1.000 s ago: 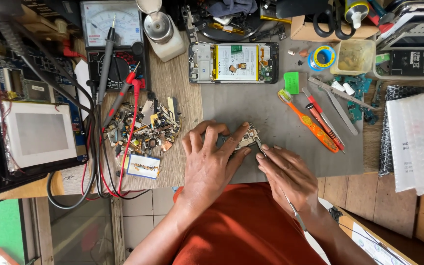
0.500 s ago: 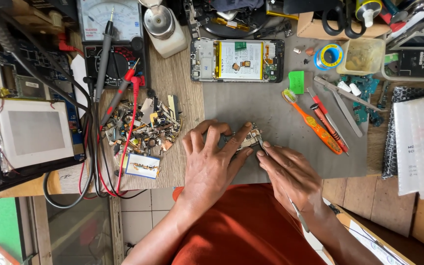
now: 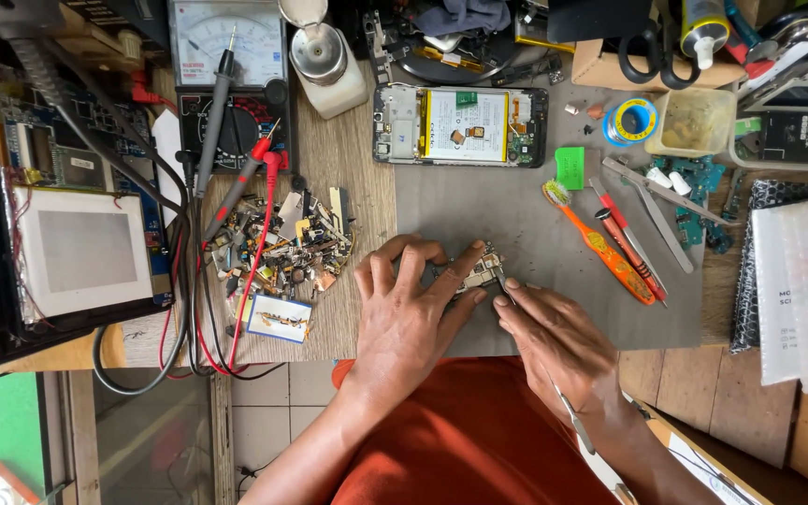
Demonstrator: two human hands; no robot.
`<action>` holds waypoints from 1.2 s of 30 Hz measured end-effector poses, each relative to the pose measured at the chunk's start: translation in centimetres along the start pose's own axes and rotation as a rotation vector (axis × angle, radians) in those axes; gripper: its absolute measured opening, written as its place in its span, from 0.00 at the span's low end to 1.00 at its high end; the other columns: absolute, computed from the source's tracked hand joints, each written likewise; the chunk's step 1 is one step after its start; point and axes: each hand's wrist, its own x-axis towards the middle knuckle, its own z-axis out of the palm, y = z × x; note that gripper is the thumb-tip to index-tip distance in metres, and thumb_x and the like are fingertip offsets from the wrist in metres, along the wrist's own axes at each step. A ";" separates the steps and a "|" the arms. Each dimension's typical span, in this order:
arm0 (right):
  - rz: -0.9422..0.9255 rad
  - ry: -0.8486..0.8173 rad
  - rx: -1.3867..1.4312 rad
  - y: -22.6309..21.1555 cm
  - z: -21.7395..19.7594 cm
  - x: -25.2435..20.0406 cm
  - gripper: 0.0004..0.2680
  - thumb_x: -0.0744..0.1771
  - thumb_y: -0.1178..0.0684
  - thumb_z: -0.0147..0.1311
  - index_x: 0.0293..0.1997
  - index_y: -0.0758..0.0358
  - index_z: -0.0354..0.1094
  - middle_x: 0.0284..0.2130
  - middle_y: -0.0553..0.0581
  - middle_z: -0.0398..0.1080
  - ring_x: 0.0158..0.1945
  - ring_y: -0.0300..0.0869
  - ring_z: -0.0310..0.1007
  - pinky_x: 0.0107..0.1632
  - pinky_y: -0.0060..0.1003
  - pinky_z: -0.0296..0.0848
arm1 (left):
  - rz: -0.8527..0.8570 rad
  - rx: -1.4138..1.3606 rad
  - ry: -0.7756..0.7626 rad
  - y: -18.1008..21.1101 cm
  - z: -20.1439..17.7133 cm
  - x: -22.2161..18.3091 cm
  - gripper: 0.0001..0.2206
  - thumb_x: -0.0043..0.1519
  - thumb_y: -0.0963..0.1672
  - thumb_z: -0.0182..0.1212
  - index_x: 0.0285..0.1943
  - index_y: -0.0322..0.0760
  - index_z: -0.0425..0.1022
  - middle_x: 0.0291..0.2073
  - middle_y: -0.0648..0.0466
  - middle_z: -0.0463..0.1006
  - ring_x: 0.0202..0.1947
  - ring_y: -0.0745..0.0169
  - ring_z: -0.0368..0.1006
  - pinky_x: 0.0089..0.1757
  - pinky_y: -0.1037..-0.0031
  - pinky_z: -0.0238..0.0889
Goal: Using a precision probe to clean or test components on a motherboard at an electronics repair station.
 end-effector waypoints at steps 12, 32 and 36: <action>-0.019 -0.022 0.005 0.8 0.2 -0.9 0.12 0.67 0.67 0.63 0.57 0.70 0.72 0.55 0.66 0.74 0.54 0.52 0.80 0.58 0.44 0.83 | 0.009 0.011 0.010 0.1 -0.2 0.1 0.19 0.65 0.54 0.65 0.65 0.59 0.75 0.51 0.58 0.65 0.53 0.49 0.61 0.46 0.57 0.58; 0.058 -0.099 0.057 0.4 -0.9 -0.6 0.14 0.67 0.66 0.63 0.59 0.68 0.70 0.56 0.64 0.73 0.57 0.53 0.78 0.58 0.43 0.84 | 0.009 0.011 0.006 -0.1 0.0 0.1 0.19 0.64 0.54 0.65 0.64 0.60 0.75 0.50 0.58 0.66 0.54 0.49 0.61 0.47 0.56 0.58; 0.057 -0.096 0.046 0.3 -0.7 -0.7 0.14 0.66 0.66 0.64 0.58 0.69 0.71 0.55 0.65 0.74 0.56 0.53 0.79 0.58 0.43 0.84 | 0.006 0.020 0.005 -0.1 0.0 0.1 0.19 0.64 0.55 0.66 0.64 0.60 0.75 0.50 0.57 0.66 0.54 0.48 0.62 0.47 0.55 0.58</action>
